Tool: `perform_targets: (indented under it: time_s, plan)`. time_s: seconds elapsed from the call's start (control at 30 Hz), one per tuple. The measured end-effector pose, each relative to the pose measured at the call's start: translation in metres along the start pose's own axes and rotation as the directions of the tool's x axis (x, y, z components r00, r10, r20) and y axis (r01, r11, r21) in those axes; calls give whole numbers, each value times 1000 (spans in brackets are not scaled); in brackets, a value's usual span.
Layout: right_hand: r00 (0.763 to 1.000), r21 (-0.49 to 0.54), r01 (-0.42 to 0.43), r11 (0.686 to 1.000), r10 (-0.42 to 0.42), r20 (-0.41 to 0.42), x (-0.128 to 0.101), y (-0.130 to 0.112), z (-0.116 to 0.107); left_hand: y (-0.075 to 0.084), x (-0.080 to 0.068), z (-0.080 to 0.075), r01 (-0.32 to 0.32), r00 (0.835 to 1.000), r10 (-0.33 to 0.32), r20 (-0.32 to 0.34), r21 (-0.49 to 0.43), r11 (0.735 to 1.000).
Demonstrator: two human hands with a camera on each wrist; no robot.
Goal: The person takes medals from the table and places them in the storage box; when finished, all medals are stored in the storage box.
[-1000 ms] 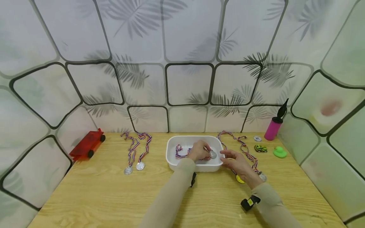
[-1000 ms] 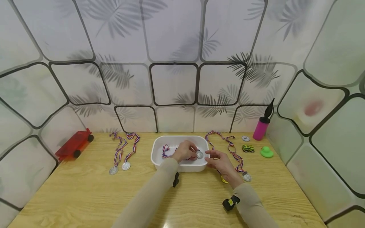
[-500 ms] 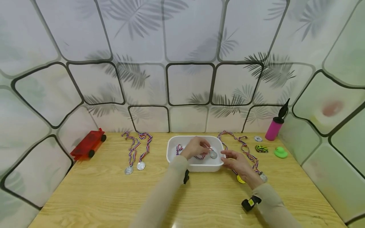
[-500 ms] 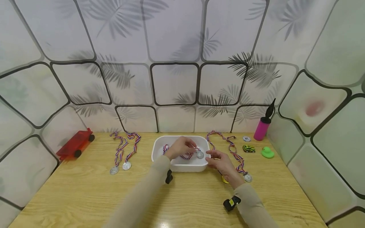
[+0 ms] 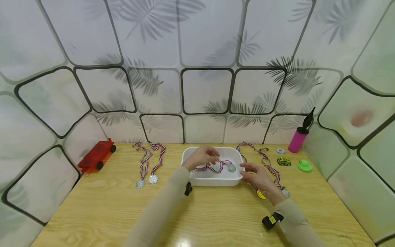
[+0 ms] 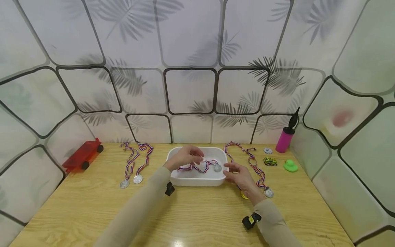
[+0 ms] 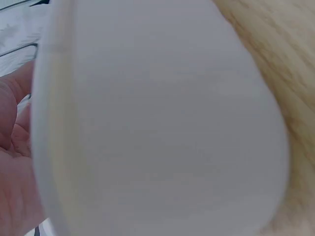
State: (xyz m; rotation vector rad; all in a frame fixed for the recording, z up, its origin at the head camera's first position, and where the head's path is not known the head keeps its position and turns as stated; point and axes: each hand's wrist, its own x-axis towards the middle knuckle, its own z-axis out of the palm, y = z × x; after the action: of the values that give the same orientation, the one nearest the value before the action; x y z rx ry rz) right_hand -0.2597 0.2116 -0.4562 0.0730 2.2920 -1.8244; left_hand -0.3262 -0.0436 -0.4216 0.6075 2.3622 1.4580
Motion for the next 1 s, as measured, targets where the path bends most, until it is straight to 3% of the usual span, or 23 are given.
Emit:
perform_targets:
  time_s: [0.1,0.4,0.57,1.0]
  plan:
    - [1000,0,-7,1000,7,1,0,1,-1,-3,-11,-5,-4,1000,4,-17,1,1000]
    - [1000,15,-11,1000,10,19,-2,1,-1,-20,-50,-36,-17,992,-4,-125,-163,986]
    - [1000,20,4,1000,-4,0,-1,-1,1,-28,-71,-53,-14,989,-20,-144,-231,973]
    - [999,17,-13,1000,14,-31,2,1,0,-65,-111,-90,61,988,-83,-129,-165,984]
